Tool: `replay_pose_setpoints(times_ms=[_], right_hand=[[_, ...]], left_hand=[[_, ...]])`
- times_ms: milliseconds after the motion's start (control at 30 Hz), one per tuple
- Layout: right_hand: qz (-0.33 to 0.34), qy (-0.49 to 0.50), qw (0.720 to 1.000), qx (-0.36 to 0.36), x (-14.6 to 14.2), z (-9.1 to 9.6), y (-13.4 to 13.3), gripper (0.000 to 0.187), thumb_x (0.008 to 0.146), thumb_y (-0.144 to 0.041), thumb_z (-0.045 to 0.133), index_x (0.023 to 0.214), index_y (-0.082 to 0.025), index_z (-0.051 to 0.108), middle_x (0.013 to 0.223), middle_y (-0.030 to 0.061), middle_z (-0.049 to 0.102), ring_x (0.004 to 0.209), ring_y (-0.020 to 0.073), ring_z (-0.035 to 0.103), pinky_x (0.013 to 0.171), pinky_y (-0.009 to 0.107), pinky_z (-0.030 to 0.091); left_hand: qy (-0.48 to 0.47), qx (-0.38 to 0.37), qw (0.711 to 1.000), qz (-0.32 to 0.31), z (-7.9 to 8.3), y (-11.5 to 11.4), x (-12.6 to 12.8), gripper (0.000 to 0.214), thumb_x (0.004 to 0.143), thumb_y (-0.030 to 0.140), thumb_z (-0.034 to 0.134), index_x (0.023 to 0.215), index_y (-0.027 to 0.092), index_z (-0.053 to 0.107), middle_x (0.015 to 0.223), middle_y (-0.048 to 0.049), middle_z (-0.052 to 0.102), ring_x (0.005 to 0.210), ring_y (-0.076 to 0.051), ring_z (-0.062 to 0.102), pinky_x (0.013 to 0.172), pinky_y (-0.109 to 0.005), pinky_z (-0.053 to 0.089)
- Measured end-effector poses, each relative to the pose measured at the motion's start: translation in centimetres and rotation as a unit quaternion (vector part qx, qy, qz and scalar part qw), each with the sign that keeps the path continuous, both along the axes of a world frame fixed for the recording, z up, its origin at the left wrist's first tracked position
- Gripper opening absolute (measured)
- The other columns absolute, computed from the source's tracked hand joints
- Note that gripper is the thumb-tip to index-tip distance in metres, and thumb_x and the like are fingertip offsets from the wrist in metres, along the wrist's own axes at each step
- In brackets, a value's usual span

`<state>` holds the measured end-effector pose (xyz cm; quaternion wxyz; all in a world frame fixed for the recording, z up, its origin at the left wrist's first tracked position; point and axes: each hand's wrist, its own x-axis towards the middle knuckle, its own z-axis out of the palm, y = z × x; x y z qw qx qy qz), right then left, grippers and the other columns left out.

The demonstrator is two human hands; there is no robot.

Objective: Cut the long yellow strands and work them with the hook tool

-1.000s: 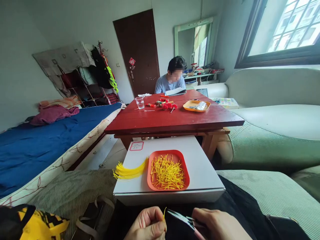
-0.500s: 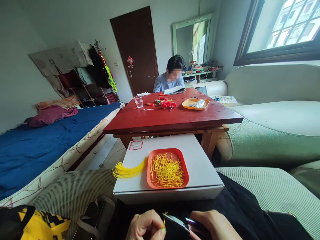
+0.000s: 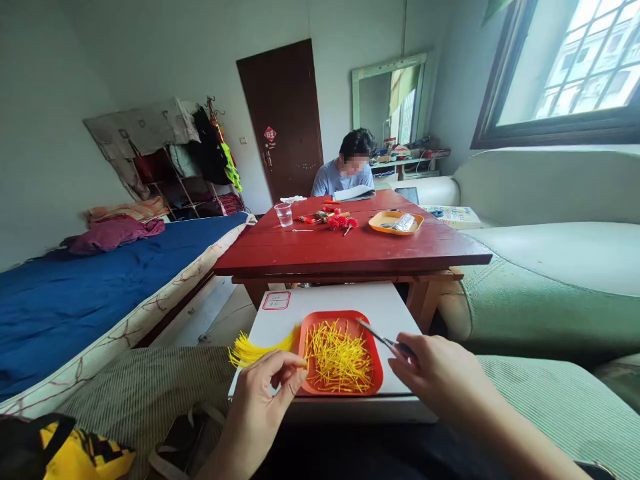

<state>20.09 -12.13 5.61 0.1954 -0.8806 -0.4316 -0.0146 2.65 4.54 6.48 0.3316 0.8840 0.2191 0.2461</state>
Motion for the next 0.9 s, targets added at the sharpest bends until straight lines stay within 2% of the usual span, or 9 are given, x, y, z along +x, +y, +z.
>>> replay_pose_setpoints(times_ms=[67,133,233,333,433,567,733,900], right_hand=[[0.044,0.01,0.997,-0.055,-0.2,0.1,1.3,0.02,0.078,-0.028,0.048,0.061,-0.024,0.058,0.056,0.0039,0.068,0.052,0.0253,0.064,0.046,0.03,0.034],[0.057,0.004,0.994,-0.094,-0.3,0.2,1.9,0.019,0.079,-0.03,0.046,0.071,-0.022,0.062,0.068,0.0072,0.072,0.063,0.03,0.067,0.05,0.032,0.036],[0.025,-0.011,0.991,-0.131,0.1,0.6,2.0,0.024,0.079,-0.028,0.045,0.092,-0.016,0.062,0.087,0.0144,0.073,0.078,0.0373,0.067,0.056,0.037,0.04],[-0.002,-0.024,0.987,-0.156,1.0,1.3,2.0,0.025,0.076,-0.027,0.047,0.093,-0.014,0.062,0.087,0.0168,0.072,0.078,0.0393,0.067,0.053,0.037,0.04],[0.016,-0.031,0.986,-0.163,1.3,1.6,2.2,0.023,0.076,-0.026,0.048,0.091,-0.015,0.061,0.087,0.0154,0.072,0.077,0.0365,0.067,0.054,0.037,0.042],[0.072,-0.028,0.984,-0.158,0.7,1.3,2.2,0.023,0.078,-0.027,0.047,0.094,-0.018,0.061,0.088,0.0097,0.072,0.078,0.0288,0.068,0.063,0.036,0.047],[0.046,-0.042,0.985,-0.163,0.6,1.6,2.1,0.031,0.077,-0.027,0.046,0.102,-0.011,0.058,0.096,0.0159,0.069,0.083,0.034,0.067,0.064,0.042,0.049],[0.042,-0.056,0.986,-0.151,0.2,1.8,2.0,0.029,0.078,-0.029,0.042,0.099,-0.015,0.058,0.101,0.0133,0.067,0.084,0.0319,0.066,0.065,0.044,0.05]], left_hand=[[0.023,0.072,0.997,0.02,-0.3,1.3,-0.2,0.012,0.078,0.016,0.056,0.084,0.018,0.065,0.067,-0.0011,0.059,0.064,-0.018,0.056,0.062,-0.027,0.044],[0.04,0.132,0.989,0.048,-1.0,2.5,-0.8,0.016,0.078,0.011,0.054,0.088,0.017,0.065,0.073,-0.0026,0.06,0.069,-0.019,0.057,0.065,-0.03,0.046],[0.08,0.205,0.973,0.072,-1.5,3.9,-1.7,0.017,0.076,0.006,0.055,0.086,0.017,0.064,0.08,-0.0039,0.062,0.077,-0.021,0.058,0.071,-0.034,0.047],[0.137,0.244,0.958,0.063,-1.3,4.5,-1.9,0.014,0.074,0.006,0.06,0.081,0.017,0.065,0.081,-0.0036,0.063,0.081,-0.022,0.058,0.074,-0.037,0.046],[0.152,0.251,0.955,0.052,-0.9,4.5,-1.4,0.011,0.075,0.007,0.061,0.077,0.017,0.066,0.079,-0.0038,0.064,0.081,-0.023,0.057,0.074,-0.037,0.045],[0.159,0.253,0.953,0.05,-0.8,4.2,-0.6,0.017,0.078,0.004,0.056,0.069,0.016,0.064,0.075,-0.0041,0.064,0.077,-0.023,0.057,0.072,-0.036,0.045],[0.147,0.237,0.959,0.051,-0.9,4.5,-0.7,0.017,0.078,0.003,0.055,0.069,0.015,0.063,0.074,-0.0052,0.064,0.075,-0.024,0.058,0.07,-0.037,0.044],[0.113,0.2,0.972,0.042,-0.4,4.0,-0.3,0.013,0.076,0.005,0.059,0.076,0.016,0.066,0.079,-0.0042,0.066,0.078,-0.022,0.059,0.071,-0.035,0.046]])
